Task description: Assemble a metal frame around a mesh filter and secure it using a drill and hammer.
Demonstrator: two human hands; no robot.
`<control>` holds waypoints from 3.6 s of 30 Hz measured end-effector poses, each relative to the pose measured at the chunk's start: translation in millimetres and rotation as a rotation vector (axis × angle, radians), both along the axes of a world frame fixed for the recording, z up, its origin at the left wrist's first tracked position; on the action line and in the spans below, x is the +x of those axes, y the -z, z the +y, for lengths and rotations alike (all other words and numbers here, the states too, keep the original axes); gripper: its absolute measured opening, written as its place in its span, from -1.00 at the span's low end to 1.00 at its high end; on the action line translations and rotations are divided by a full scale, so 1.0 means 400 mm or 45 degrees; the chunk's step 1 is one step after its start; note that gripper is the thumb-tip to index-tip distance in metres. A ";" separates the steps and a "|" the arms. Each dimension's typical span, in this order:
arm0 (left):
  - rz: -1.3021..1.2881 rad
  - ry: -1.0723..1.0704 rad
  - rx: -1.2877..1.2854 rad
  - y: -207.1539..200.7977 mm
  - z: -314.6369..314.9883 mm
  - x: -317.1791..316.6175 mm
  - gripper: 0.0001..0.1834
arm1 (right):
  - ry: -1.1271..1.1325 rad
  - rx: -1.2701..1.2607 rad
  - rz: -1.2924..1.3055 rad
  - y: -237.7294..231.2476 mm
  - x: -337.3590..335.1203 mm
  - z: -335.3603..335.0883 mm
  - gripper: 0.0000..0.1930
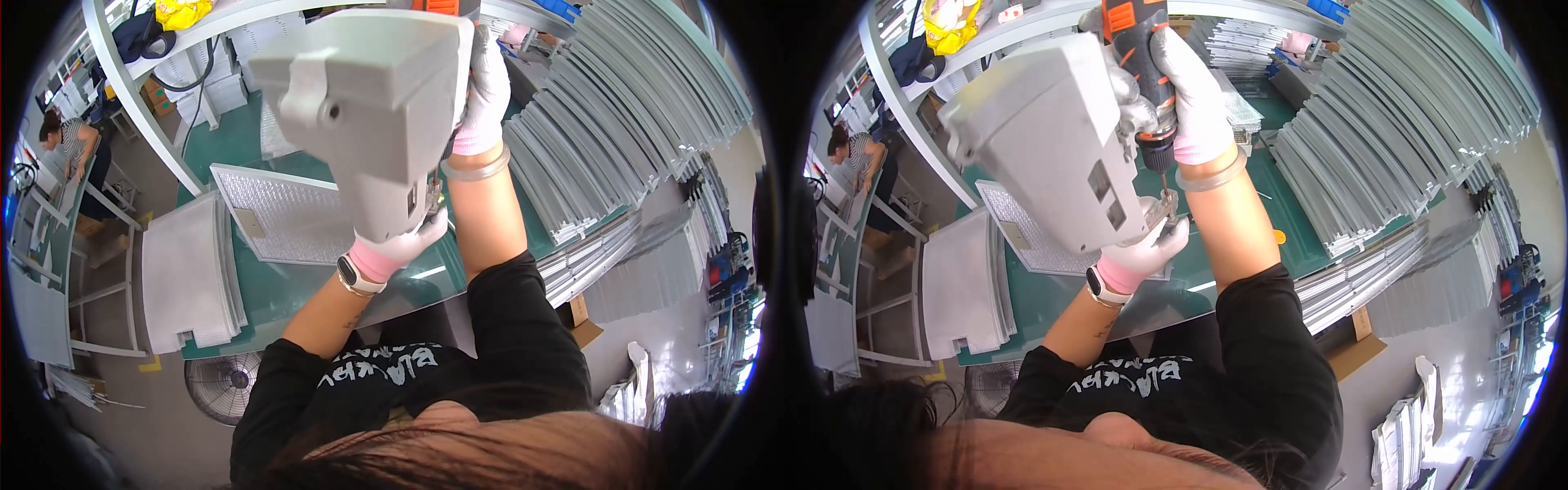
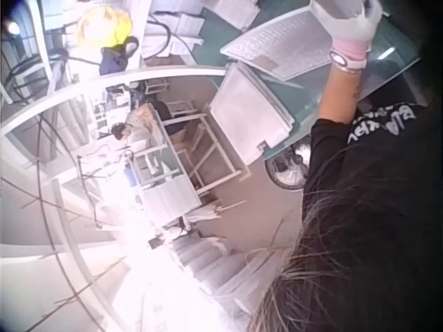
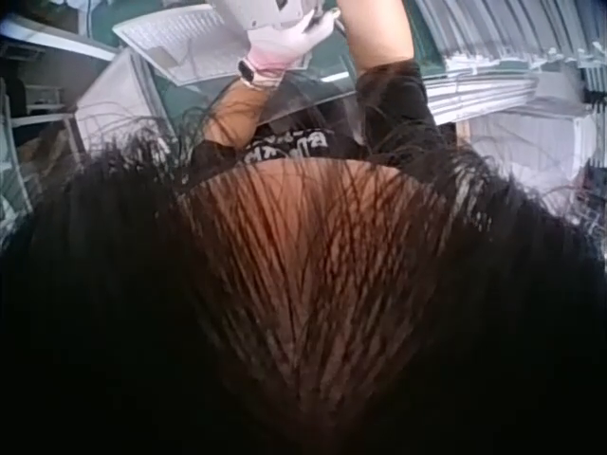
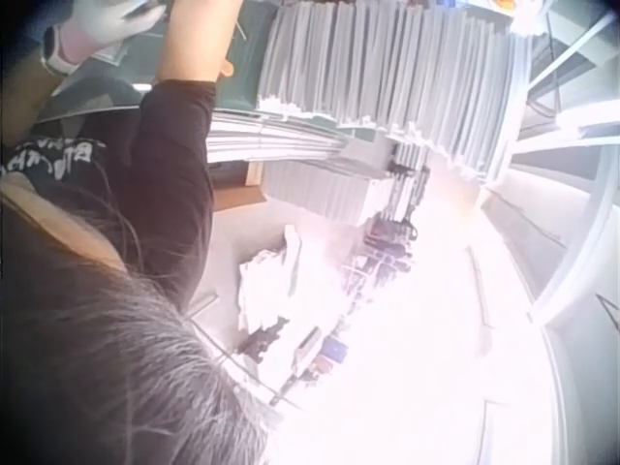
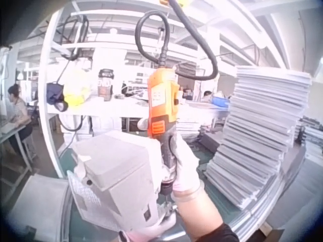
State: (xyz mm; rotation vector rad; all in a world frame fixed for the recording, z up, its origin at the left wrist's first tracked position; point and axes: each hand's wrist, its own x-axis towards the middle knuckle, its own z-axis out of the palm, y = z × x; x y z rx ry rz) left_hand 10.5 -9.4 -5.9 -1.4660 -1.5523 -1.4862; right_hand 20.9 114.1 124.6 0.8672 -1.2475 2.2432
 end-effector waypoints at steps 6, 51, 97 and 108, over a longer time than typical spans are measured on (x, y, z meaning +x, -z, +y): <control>0.032 0.000 -0.080 -0.015 -0.010 0.003 -0.84 | -0.491 -0.227 0.078 0.043 -0.006 0.030 -0.61; 0.040 -0.451 -0.902 0.178 -0.323 0.084 -0.65 | 0.536 0.085 -0.160 0.033 0.165 -0.162 -0.57; -0.188 -0.117 -0.786 0.216 -0.415 0.220 -0.57 | 0.145 -0.076 -0.265 0.276 0.240 -0.296 -0.15; 0.040 -0.307 -0.688 0.164 -0.403 0.178 -0.70 | 0.619 0.133 -0.272 0.106 0.175 -0.205 -0.57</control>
